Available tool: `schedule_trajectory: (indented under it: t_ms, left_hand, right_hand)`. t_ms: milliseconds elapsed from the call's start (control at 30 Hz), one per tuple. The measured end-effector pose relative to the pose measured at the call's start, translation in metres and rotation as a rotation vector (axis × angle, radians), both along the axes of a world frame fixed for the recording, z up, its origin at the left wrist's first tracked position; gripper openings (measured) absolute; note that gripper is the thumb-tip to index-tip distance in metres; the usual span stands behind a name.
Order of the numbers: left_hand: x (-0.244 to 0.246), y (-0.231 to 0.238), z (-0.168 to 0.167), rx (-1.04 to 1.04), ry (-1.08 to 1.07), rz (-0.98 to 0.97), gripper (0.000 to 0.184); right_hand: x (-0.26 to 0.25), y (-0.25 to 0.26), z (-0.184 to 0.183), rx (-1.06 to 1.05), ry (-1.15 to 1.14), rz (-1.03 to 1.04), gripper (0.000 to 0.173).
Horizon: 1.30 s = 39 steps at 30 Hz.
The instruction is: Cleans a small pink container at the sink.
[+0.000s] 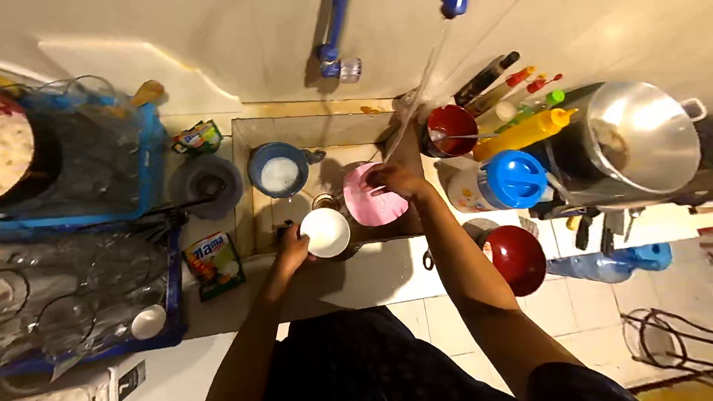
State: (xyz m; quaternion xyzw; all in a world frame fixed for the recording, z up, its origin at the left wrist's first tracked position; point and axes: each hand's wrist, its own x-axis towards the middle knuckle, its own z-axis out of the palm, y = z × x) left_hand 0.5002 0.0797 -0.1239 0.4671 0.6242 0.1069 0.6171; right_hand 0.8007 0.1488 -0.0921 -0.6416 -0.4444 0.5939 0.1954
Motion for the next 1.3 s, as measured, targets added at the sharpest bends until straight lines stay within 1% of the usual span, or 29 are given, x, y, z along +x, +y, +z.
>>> schedule_trajectory:
  t_ms: [67, 133, 200, 267, 333, 433, 500, 533, 600, 667, 733, 767, 800, 833, 867, 900, 967, 1033, 1100, 1167, 1200, 1233, 1300]
  left_hand:
    - [0.037, 0.027, -0.01, -0.108, -0.114, 0.051, 0.035]
    - [0.07, 0.049, -0.019, -0.185, -0.169, 0.059, 0.039]
    - [0.099, 0.064, -0.03, -0.207, -0.186, 0.059, 0.04]
    - [0.123, 0.071, -0.041, -0.171, -0.141, 0.03, 0.043]
    - [0.14, 0.074, -0.049, -0.042, -0.05, -0.081, 0.047]
    - [0.148, 0.074, -0.058, 0.324, 0.1, -0.285, 0.056]
    - [0.154, 0.073, -0.07, 0.548, 0.117, -0.363, 0.052]
    - [0.157, 0.073, -0.077, 0.622, 0.129, -0.412, 0.049]
    - [0.161, 0.074, -0.076, 0.695, 0.217, -0.545, 0.043]
    - [0.165, 0.075, -0.066, 0.697, 0.285, -0.666, 0.043]
    - [0.171, 0.076, -0.054, 0.668, 0.335, -0.703, 0.04]
    - [0.174, 0.077, -0.05, 0.619, 0.354, -0.667, 0.04]
    - [0.178, 0.078, -0.046, 0.561, 0.342, -0.579, 0.043]
    - [0.18, 0.078, -0.045, 0.498, 0.272, -0.44, 0.046]
    - [0.181, 0.078, -0.046, 0.42, 0.148, -0.287, 0.049]
    - [0.181, 0.077, -0.047, 0.291, 0.0, -0.132, 0.051]
    - [0.181, 0.073, -0.046, 0.016, -0.251, 0.117, 0.046]
    - [0.179, 0.072, -0.049, -0.152, -0.384, 0.278, 0.039]
    - [0.175, 0.073, -0.052, -0.264, -0.447, 0.424, 0.037]
    - [0.174, 0.074, -0.054, -0.331, -0.48, 0.548, 0.03]
    - [0.173, 0.074, -0.055, -0.352, -0.493, 0.58, 0.028]
    - [0.173, 0.073, -0.056, -0.365, -0.501, 0.589, 0.027]
    - [0.172, 0.071, -0.056, -0.331, -0.477, 0.532, 0.026]
  right_hand:
    - [0.0, 0.003, 0.015, 0.001, 0.043, 0.013, 0.031]
    - [0.002, 0.005, 0.025, -0.014, 0.052, 0.002, 0.031]
    - [0.004, 0.009, 0.027, -0.039, 0.025, -0.007, 0.031]
    - [0.006, 0.012, 0.028, -0.057, -0.009, -0.009, 0.032]
    - [0.007, 0.015, 0.03, -0.065, -0.023, 0.001, 0.031]
    - [0.007, 0.019, 0.034, -0.056, 0.005, 0.038, 0.028]
    - [0.007, 0.022, 0.035, -0.044, 0.017, 0.07, 0.028]
    - [0.008, 0.024, 0.035, -0.033, 0.013, 0.089, 0.029]
    - [0.008, 0.027, 0.034, 0.005, -0.044, 0.115, 0.028]
    - [0.006, 0.028, 0.036, 0.047, -0.1, 0.135, 0.029]
    - [0.004, 0.026, 0.039, 0.081, -0.148, 0.147, 0.029]
    - [0.004, 0.025, 0.038, 0.092, -0.168, 0.151, 0.029]
    - [0.005, 0.024, 0.04, 0.087, -0.173, 0.156, 0.029]
    - [0.005, 0.023, 0.039, 0.089, -0.167, 0.153, 0.028]
    - [0.005, 0.022, 0.038, 0.09, -0.163, 0.152, 0.027]
    - [0.006, 0.021, 0.037, 0.087, -0.159, 0.153, 0.028]
    - [0.008, 0.019, 0.037, 0.092, -0.164, 0.174, 0.028]
    - [0.009, 0.017, 0.036, 0.125, -0.178, 0.192, 0.029]
    - [0.009, 0.016, 0.032, 0.122, -0.174, 0.184, 0.029]
    - [0.011, 0.016, 0.03, 0.098, -0.181, 0.172, 0.029]
    - [0.012, 0.016, 0.029, 0.089, -0.187, 0.169, 0.03]
    - [0.013, 0.017, 0.028, 0.084, -0.19, 0.16, 0.03]
    - [0.013, 0.016, 0.032, 0.078, -0.188, 0.146, 0.029]
